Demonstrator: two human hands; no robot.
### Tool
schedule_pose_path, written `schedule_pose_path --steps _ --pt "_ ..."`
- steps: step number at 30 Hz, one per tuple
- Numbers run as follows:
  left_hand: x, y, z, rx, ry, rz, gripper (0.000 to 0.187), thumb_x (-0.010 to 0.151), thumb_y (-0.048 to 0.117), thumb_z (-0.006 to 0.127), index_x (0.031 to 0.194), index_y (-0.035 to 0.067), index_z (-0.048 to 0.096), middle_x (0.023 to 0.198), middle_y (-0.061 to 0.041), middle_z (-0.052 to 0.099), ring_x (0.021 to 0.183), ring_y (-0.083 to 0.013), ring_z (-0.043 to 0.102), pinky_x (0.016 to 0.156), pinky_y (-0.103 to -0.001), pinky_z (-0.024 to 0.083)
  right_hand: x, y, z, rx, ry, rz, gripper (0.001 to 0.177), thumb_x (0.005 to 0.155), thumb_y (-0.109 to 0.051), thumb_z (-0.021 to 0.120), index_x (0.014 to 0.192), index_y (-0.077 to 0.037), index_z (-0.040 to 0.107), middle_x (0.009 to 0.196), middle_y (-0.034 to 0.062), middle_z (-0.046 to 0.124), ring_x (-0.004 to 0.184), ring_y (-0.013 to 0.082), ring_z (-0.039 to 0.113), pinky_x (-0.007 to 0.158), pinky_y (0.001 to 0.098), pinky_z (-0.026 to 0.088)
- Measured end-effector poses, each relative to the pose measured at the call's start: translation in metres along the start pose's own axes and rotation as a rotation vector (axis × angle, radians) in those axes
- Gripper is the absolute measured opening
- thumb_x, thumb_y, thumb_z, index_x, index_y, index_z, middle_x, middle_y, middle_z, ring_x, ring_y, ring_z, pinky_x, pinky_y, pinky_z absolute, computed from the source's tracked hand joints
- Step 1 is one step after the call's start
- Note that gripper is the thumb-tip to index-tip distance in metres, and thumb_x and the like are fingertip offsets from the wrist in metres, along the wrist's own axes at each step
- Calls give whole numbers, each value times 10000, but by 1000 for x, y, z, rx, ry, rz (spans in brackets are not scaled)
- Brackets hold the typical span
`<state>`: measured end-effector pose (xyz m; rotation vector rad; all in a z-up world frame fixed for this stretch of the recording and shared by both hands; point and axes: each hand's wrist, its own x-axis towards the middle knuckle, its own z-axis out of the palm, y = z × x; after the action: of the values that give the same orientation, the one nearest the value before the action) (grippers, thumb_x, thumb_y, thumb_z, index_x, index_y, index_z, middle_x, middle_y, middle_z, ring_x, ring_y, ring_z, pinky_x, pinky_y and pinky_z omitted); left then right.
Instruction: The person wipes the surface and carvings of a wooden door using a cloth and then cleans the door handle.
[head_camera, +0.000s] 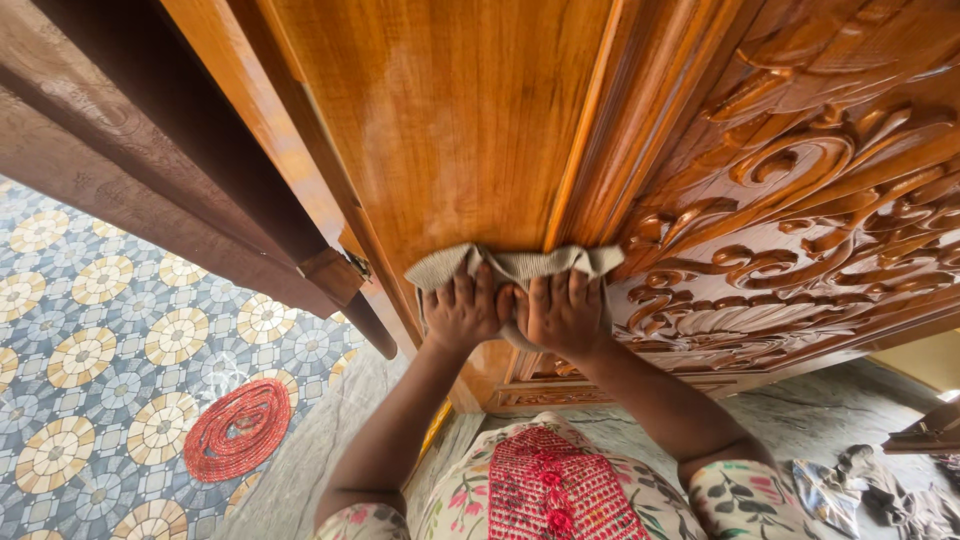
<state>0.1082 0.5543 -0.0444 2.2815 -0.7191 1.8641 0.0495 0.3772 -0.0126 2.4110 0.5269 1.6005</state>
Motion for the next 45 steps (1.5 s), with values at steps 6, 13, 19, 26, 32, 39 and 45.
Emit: schedule_pose_path --steps 6,13,19,26,32,39,45 --pt "-56 2 5 -26 -3 47 500 1051 496 509 1243 73 697 1218 -175 651 1023 -326 619 899 -517 480 -51 -23 28 62 -31 8 314 1062 -343 599 933 -57 575 803 118 513 823 299 489 715 457 412" --pt "28 -22 -24 -55 20 71 527 1055 489 576 1301 38 696 1232 -195 666 937 -319 611 907 -517 488 4 -1 15 -57 32 57 465 1086 -462 463 1040 -12 575 935 215 567 983 372 508 794 515 431" --pt "146 -43 -62 -59 2 28 558 1115 475 525 1465 45 588 1428 -198 603 1105 -322 614 1062 -534 420 76 46 -15 -75 5 93 657 1211 -506 396 1609 6 289 1581 355 294 1537 570 107 1251 740 135" --pt "239 -54 -93 17 -130 -70 536 1109 557 463 1524 220 500 1525 -73 490 1370 -288 497 1217 -603 233 172 76 -76 -132 -137 234 661 1187 -528 347 1606 -41 191 1639 330 239 1498 613 165 1284 719 207" --pt "223 -50 -88 -26 -121 -77 545 1126 542 448 1557 210 470 1561 -86 482 1352 -284 514 1249 -541 225 161 70 -72 -89 -66 229 663 1175 -487 304 1628 -29 146 1661 342 235 1523 597 147 1293 693 201" --pt "107 -35 -46 -66 -1 49 535 1102 472 521 1434 62 611 1308 -112 652 1001 -247 598 1012 -485 443 39 25 2 -44 0 148 690 1202 -474 337 1650 -6 100 1623 381 323 1589 506 29 1277 699 132" --pt "-19 -22 -18 -125 4 168 466 1034 471 637 1268 77 720 1066 -64 683 891 -215 579 847 -443 492 -54 -12 45 -66 68 28 607 1145 -463 443 1339 110 496 1187 377 658 1481 474 229 1180 637 229"
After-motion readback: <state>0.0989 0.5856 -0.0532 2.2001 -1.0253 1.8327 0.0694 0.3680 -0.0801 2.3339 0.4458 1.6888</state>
